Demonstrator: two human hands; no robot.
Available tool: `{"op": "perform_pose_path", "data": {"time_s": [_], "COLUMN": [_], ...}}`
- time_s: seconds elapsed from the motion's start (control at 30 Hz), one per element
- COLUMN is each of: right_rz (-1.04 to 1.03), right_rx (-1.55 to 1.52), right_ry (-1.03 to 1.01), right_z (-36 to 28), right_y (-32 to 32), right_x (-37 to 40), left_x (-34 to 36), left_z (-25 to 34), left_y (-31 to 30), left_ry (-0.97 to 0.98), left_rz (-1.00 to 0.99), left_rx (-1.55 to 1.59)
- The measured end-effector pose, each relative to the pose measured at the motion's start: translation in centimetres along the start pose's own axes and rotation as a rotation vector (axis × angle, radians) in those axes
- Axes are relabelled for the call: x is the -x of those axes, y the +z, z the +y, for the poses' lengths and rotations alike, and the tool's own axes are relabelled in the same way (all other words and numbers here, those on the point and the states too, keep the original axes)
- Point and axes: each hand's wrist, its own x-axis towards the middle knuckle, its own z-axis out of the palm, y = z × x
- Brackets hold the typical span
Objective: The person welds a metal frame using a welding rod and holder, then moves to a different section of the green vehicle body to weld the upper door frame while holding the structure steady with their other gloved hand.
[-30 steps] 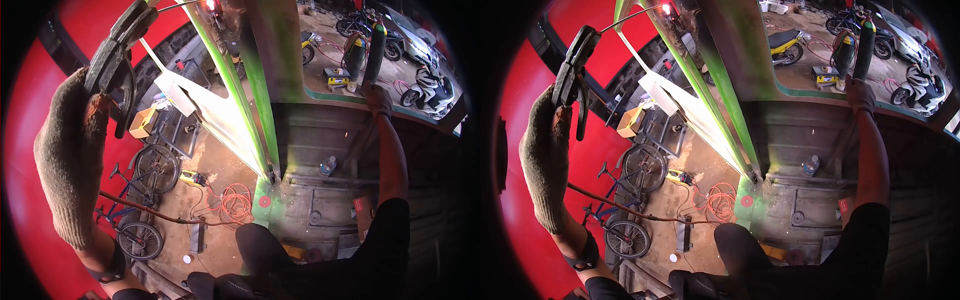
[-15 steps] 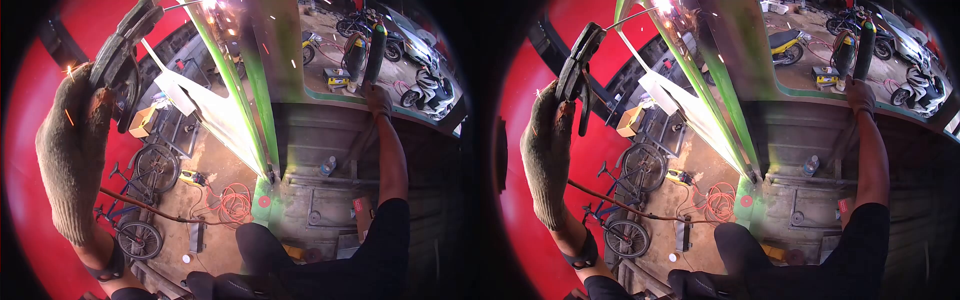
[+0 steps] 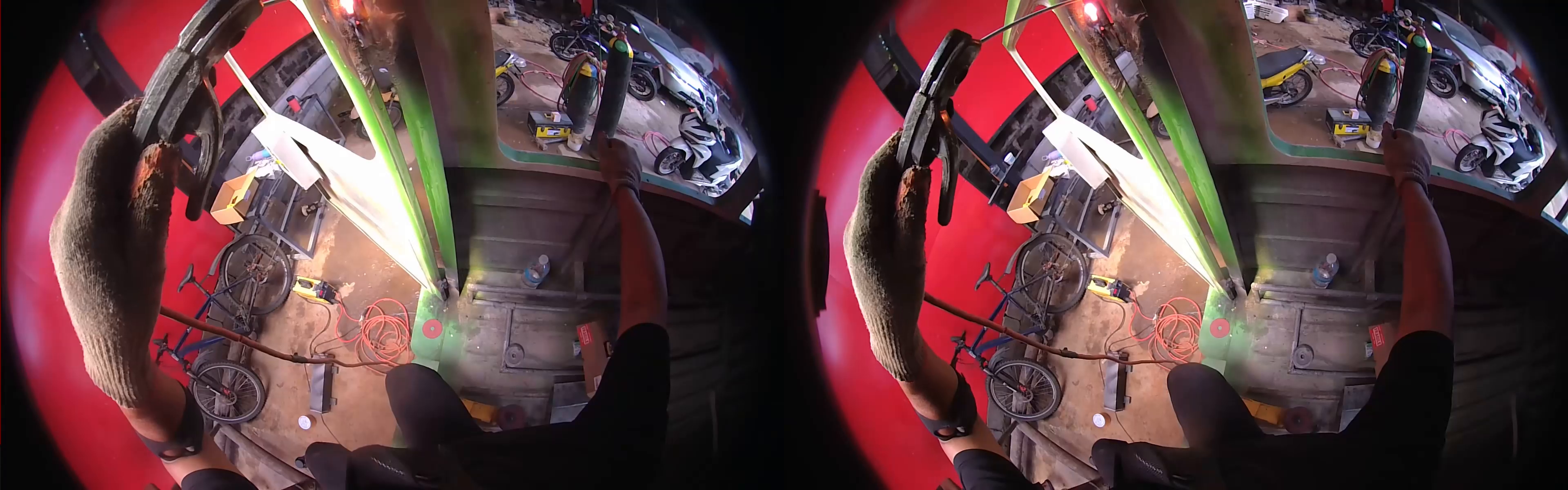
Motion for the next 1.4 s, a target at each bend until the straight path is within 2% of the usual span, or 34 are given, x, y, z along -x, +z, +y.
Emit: {"op": "perform_pose_path", "data": {"time_s": [0.07,0.13,0.37,0.47,0.6,0.67,0.8,1.1,1.27,1.4], "right_rz": [-0.006,0.009,-0.011,0.000,-0.018,-0.057,-0.110,-0.068,-0.011,-0.006], "right_rx": [0.012,0.008,0.012,0.012,0.015,0.059,0.078,0.014,0.013,0.010], "right_ry": [0.006,0.008,0.011,0.005,0.024,0.037,0.038,0.029,0.000,-0.001], "right_z": [0.0,-0.1,-0.1,-0.1,-0.5,-0.3,-0.6,0.0,0.0,0.0], "right_y": [-0.1,-0.1,-0.1,-0.2,-0.7,-0.2,-0.5,-0.2,0.1,-0.3], "right_x": [0.0,0.1,0.0,0.1,0.3,-0.2,-0.6,-0.1,-0.1,0.2], "left_x": [-0.2,-0.4,-0.2,-0.3,-0.3,-0.1,-0.3,-0.2,-0.3,-0.4], "left_z": [0.6,1.1,-0.1,0.7,1.2,0.9,1.2,0.6,0.6,0.8], "left_y": [0.2,0.2,0.7,0.1,0.5,0.5,0.3,0.3,0.0,0.1], "left_ry": [-0.015,-0.112,0.055,-0.037,-0.032,-0.066,-0.064,-0.011,-0.027,-0.052], "left_rz": [0.008,-0.011,0.019,-0.058,-0.004,-0.017,-0.029,-0.012,-0.028,-0.052], "left_rx": [0.011,0.027,0.000,0.015,0.005,0.245,0.151,0.189,0.001,0.023]}}
